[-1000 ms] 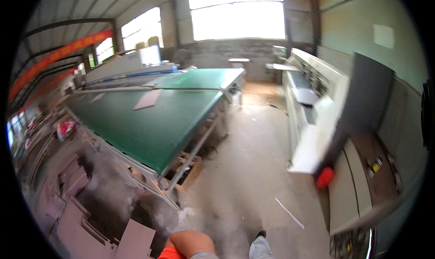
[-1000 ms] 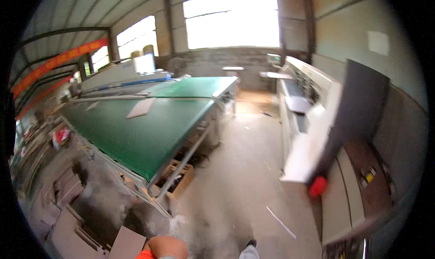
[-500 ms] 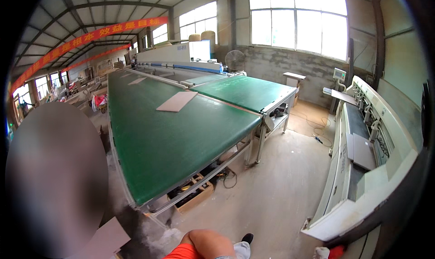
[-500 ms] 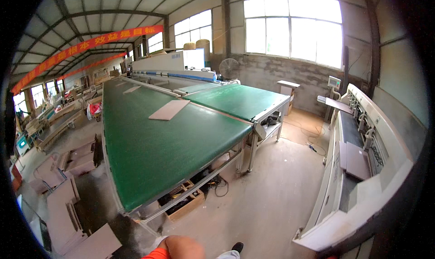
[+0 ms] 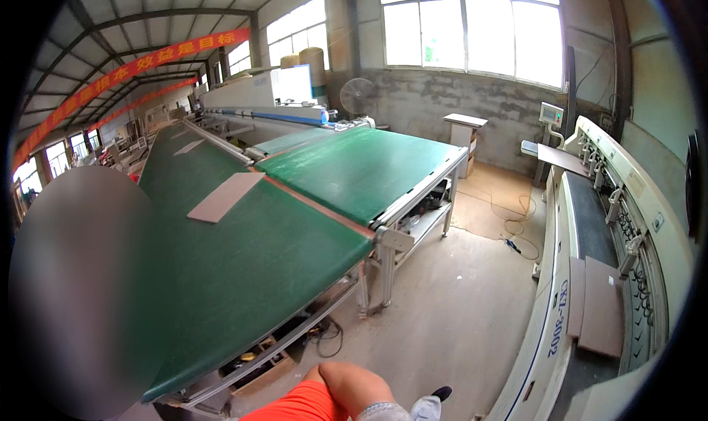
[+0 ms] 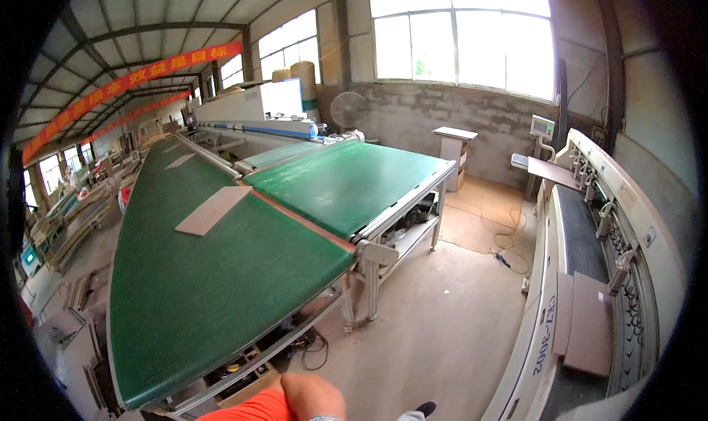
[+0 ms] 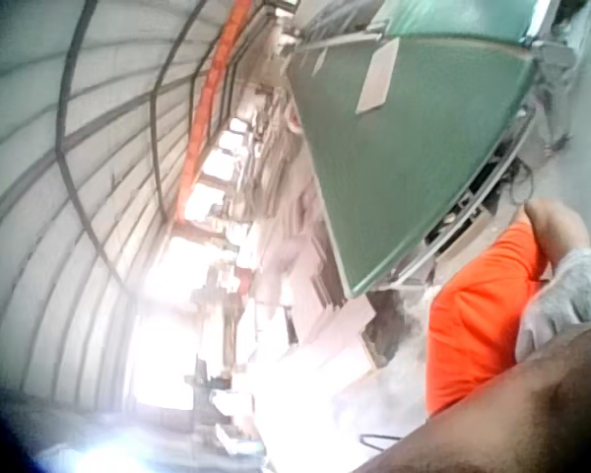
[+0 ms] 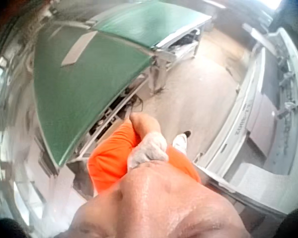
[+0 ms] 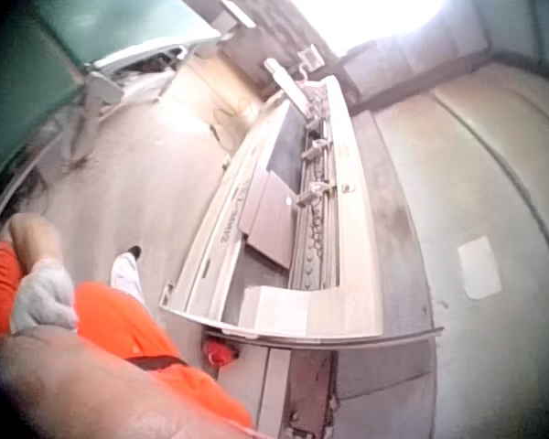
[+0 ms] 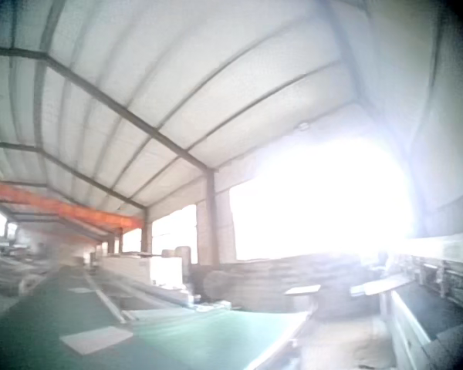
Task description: The person picks up large rectangular wood panels from a stack and places them onto a machine conveyor belt. They use a handheld tool to apply a substance to the edges of the panels as they move along the belt. The person then removes the treated panels and stacks them on the floor.
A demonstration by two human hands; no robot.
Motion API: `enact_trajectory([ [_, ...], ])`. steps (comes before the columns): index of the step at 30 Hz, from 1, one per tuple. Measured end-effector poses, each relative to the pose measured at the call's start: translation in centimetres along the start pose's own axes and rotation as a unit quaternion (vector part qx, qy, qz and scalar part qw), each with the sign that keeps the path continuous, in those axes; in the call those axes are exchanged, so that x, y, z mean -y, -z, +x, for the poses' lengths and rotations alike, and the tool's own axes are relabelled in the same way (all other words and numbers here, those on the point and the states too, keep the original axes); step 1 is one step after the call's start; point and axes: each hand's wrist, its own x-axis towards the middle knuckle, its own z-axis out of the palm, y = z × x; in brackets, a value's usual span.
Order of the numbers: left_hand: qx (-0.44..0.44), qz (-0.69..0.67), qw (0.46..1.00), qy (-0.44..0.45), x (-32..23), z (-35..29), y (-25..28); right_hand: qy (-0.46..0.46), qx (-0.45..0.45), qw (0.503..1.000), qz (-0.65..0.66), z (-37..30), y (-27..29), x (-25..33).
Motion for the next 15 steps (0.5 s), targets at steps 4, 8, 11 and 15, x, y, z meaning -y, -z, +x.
enact_trajectory([
  [4,-0.041,0.028,0.999,-0.022,13.4,-9.9,2.4,0.027,-0.006,0.999,0.024,10.3,5.0,11.6],
  [8,-0.042,0.135,0.988,-0.057,27.7,-16.7,6.6,0.106,-0.004,0.994,0.027,19.6,11.8,29.0],
  [11,-0.065,0.153,0.976,-0.139,37.1,-20.1,8.4,0.175,-0.082,0.98,0.042,24.6,20.1,41.1],
  [15,-0.138,0.229,0.947,-0.176,48.7,-30.6,10.3,0.301,-0.154,0.941,0.012,35.0,29.6,58.2],
])
